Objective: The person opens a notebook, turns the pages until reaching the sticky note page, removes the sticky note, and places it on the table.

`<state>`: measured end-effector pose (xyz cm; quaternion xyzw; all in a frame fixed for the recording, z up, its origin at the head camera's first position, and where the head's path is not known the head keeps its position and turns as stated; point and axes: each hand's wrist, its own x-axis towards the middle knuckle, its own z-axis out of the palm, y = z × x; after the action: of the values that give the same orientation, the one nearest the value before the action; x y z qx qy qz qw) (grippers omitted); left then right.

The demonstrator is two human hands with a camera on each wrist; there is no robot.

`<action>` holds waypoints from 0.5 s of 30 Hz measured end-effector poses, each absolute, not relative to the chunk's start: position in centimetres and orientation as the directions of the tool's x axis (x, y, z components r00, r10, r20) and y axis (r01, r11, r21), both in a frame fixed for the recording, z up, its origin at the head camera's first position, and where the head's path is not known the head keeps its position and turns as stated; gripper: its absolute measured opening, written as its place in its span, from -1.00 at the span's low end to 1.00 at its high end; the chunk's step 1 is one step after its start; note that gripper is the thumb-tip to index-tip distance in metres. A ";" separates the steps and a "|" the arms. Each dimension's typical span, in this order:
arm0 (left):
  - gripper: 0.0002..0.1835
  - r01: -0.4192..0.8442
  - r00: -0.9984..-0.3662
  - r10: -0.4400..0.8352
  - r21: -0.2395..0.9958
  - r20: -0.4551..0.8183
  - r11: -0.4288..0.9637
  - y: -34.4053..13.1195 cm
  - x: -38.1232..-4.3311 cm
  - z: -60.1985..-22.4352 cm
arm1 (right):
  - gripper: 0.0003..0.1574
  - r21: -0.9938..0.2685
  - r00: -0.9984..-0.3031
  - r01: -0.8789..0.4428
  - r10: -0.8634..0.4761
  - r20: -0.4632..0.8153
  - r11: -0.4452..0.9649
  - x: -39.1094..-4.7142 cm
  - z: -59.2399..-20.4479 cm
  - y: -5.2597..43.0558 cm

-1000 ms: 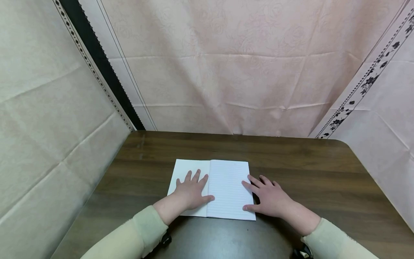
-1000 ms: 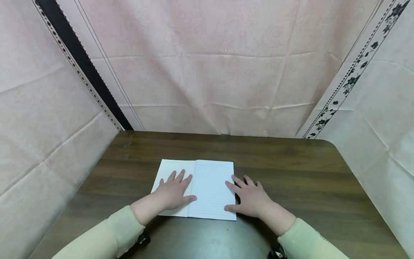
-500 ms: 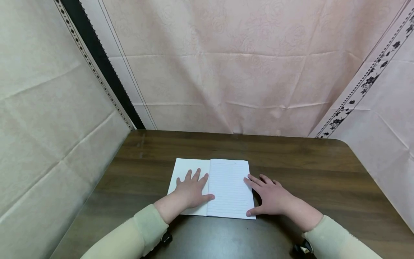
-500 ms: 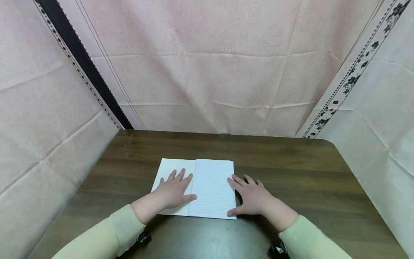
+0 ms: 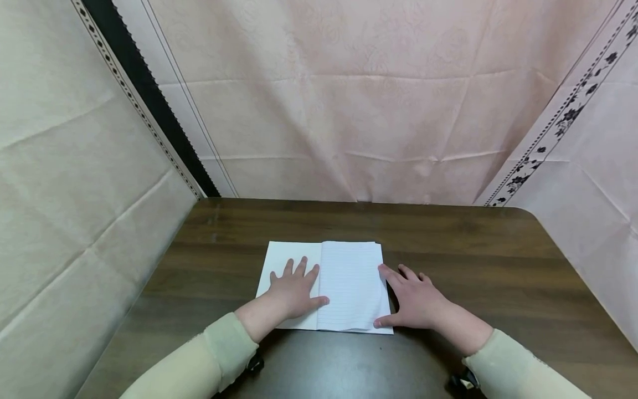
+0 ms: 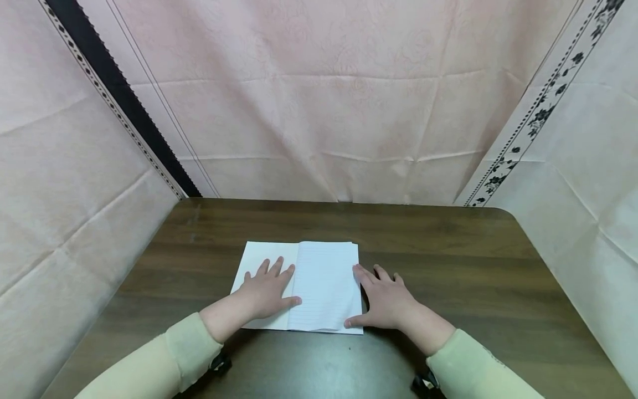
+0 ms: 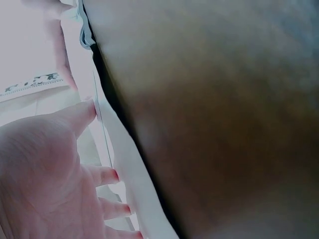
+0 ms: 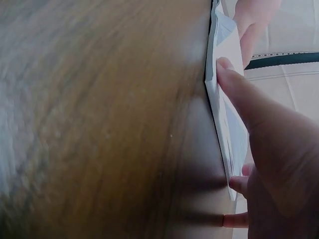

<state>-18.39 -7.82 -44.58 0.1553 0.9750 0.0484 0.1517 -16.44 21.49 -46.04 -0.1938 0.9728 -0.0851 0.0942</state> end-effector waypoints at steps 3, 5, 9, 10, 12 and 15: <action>-0.07 0.292 -0.904 0.319 0.135 -0.284 0.947 -7.7 -18.4 -44.5 | 0.59 -0.197 -0.909 -0.360 -0.390 -0.146 0.912 -16.4 -45.9 21.4; -0.07 0.292 -0.905 0.319 0.133 -0.283 0.947 -7.7 -18.4 -44.5 | 0.58 -0.192 -0.908 -0.365 -0.394 -0.144 0.911 -16.4 -45.9 21.4; -0.07 0.288 -0.907 0.316 0.136 -0.279 0.948 -7.7 -18.5 -44.5 | 0.51 -0.163 -0.899 -0.390 -0.413 -0.143 0.906 -16.5 -46.0 21.5; -0.07 0.287 -0.907 0.315 0.138 -0.279 0.948 -7.7 -18.5 -44.5 | 0.49 -0.155 -0.897 -0.398 -0.419 -0.144 0.904 -16.5 -46.0 21.5; -0.07 0.285 -0.906 0.314 0.141 -0.282 0.948 -7.7 -18.5 -44.5 | 0.43 -0.140 -0.890 -0.414 -0.432 -0.146 0.899 -16.5 -46.1 21.5; -0.07 0.284 -0.904 0.313 0.139 -0.290 0.949 -7.7 -18.5 -44.5 | 0.39 -0.124 -0.883 -0.428 -0.443 -0.153 0.895 -16.5 -46.1 21.5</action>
<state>-18.48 -7.71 -44.48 0.1529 0.9747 0.0467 0.1561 -16.50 21.54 -46.06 -0.2246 0.9694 -0.0433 0.0889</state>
